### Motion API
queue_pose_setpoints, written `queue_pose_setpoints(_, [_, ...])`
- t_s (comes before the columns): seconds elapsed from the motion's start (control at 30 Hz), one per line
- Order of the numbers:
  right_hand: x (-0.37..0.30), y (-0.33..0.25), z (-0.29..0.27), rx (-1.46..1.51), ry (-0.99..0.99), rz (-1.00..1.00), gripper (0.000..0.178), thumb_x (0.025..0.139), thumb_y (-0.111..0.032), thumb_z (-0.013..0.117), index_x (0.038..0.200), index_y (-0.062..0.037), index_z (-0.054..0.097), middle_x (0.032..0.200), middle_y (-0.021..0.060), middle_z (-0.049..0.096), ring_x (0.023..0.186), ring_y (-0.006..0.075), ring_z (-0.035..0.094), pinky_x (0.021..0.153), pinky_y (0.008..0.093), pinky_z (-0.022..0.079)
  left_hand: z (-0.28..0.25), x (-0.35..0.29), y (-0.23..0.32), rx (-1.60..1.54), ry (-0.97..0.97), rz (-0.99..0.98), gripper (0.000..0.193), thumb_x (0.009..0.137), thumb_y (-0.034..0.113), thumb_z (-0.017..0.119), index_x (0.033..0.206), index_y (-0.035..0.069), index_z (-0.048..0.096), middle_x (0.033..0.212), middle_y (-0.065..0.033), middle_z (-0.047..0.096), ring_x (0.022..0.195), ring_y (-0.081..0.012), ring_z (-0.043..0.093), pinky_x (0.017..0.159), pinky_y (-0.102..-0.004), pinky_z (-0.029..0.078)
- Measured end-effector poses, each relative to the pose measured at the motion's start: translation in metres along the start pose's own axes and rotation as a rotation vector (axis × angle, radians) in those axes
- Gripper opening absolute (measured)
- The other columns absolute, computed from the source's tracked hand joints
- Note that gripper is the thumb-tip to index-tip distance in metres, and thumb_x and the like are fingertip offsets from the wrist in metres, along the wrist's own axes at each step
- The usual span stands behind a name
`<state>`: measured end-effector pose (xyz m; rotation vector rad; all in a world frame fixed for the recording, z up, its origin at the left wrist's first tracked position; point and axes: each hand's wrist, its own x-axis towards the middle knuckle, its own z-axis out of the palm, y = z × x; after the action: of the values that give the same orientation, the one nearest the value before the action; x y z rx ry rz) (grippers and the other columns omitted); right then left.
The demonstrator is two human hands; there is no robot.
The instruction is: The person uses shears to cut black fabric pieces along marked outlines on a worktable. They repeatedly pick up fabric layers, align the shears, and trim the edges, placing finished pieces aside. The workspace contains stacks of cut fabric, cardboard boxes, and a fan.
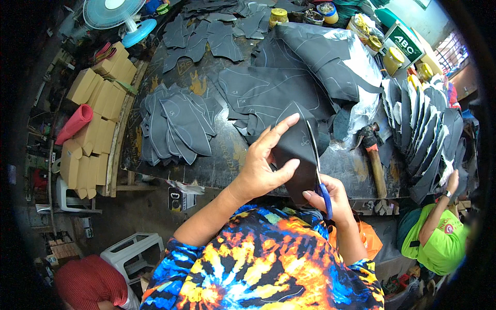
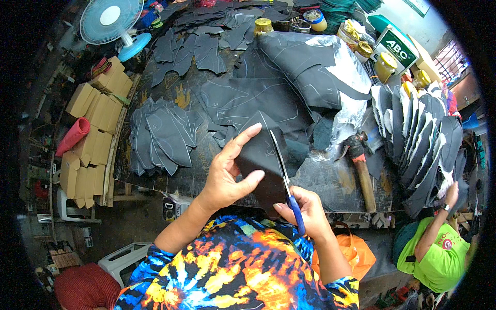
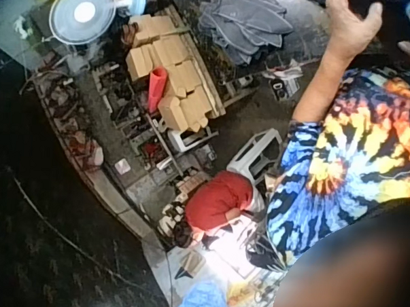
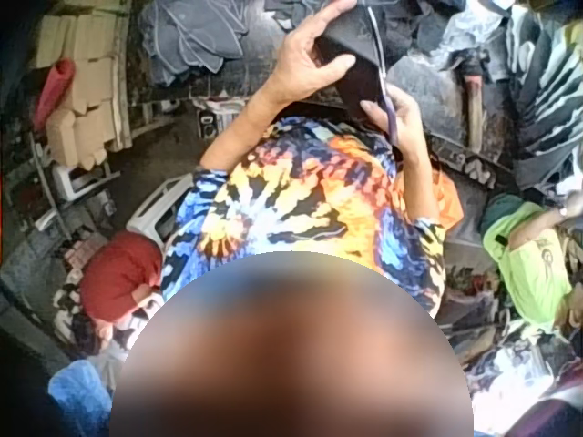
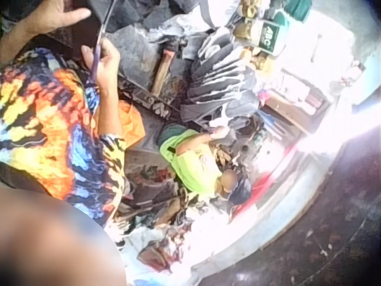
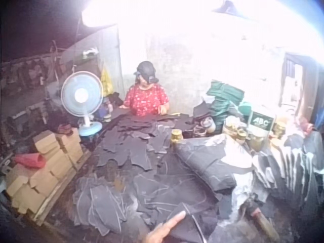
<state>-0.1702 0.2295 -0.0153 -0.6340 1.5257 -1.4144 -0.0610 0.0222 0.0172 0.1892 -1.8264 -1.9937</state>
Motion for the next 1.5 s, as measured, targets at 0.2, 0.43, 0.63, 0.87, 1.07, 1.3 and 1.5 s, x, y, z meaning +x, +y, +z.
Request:
queue_pose_setpoints(0.2, [-0.005, -0.001, -0.006, -0.026, -0.005, -0.024, 0.025, 0.089, -0.02, 0.081, 0.099, -0.0039, 0.065, 0.082, -0.0061, 0.054, 0.075, 0.0055, 0.048, 0.07, 0.0224, 0.042, 0.005, 0.009, -0.007, 0.254, 0.116, 0.22, 0.065, 0.082, 0.0, 0.076, 0.144, 0.001, 0.057, 0.142, -0.0169, 0.059, 0.126, -0.0226, 0.059, 0.107, -0.0319, 0.045])
queue_pose_setpoints(0.43, [0.001, 0.001, -0.002, -0.033, 0.073, -0.054, 0.024, 0.089, -0.02, 0.08, 0.099, -0.0061, 0.063, 0.081, -0.0076, 0.052, 0.074, 0.0035, 0.047, 0.066, 0.0212, 0.04, 0.018, 0.0, -0.008, 0.289, 0.067, 0.162, 0.063, 0.083, 0.004, 0.075, 0.144, 0.002, 0.058, 0.143, -0.0175, 0.061, 0.134, -0.0301, 0.056, 0.113, -0.0363, 0.041])
queue_pose_setpoints(0.63, [-0.004, 0.002, -0.001, 0.025, 0.101, 0.0, 0.02, 0.09, -0.016, 0.079, 0.086, -0.0088, 0.061, 0.073, -0.012, 0.049, 0.068, -0.0004, 0.042, 0.06, 0.019, 0.034, 0.014, -0.001, -0.01, 0.34, 0.025, 0.183, 0.063, 0.084, 0.006, 0.072, 0.145, 0.003, 0.056, 0.147, -0.0138, 0.059, 0.139, -0.034, 0.052, 0.118, -0.0406, 0.037])
queue_pose_setpoints(0.87, [-0.001, 0.001, -0.006, -0.024, 0.122, -0.059, 0.025, 0.09, -0.015, 0.079, 0.081, -0.0111, 0.057, 0.071, -0.0109, 0.049, 0.065, 0.0011, 0.042, 0.057, 0.0207, 0.033, -0.015, -0.004, 0.019, 0.276, -0.046, 0.068, 0.061, 0.084, 0.009, 0.071, 0.142, -0.001, 0.057, 0.142, -0.0134, 0.06, 0.138, -0.0235, 0.05, 0.119, -0.0375, 0.033])
queue_pose_setpoints(1.07, [-0.001, 0.004, -0.03, 0.014, 0.317, -0.129, 0.02, 0.093, -0.018, 0.074, 0.087, -0.0086, 0.058, 0.072, -0.003, 0.057, 0.066, 0.0066, 0.056, 0.061, 0.0233, 0.045, -0.154, 0.007, 0.066, 0.389, 0.411, 0.289, 0.061, 0.084, 0.002, 0.068, 0.142, -0.001, 0.053, 0.142, -0.0108, 0.057, 0.133, -0.0203, 0.052, 0.118, -0.0351, 0.034])
queue_pose_setpoints(1.3, [0.003, 0.031, -0.056, 0.015, 0.5, -0.26, 0.018, 0.098, -0.02, 0.069, 0.095, -0.0048, 0.061, 0.076, 0.0009, 0.063, 0.069, 0.0088, 0.058, 0.065, 0.0245, 0.047, -0.199, 0.022, 0.043, 1.368, 0.726, 0.284, 0.069, 0.079, 0.011, 0.082, 0.144, 0.011, 0.057, 0.144, -0.0155, 0.056, 0.134, -0.0308, 0.055, 0.114, -0.0418, 0.042])
queue_pose_setpoints(1.5, [0.014, 0.052, -0.06, 0.038, 0.562, -0.247, 0.014, 0.099, -0.017, 0.067, 0.1, -0.0039, 0.062, 0.079, 0.0009, 0.063, 0.07, 0.0089, 0.058, 0.066, 0.0246, 0.048, -0.067, 0.029, -0.039, 0.935, 0.026, 0.265, 0.079, 0.078, 0.026, 0.084, 0.147, 0.008, 0.052, 0.149, -0.0168, 0.054, 0.136, -0.0352, 0.053, 0.115, -0.045, 0.04])
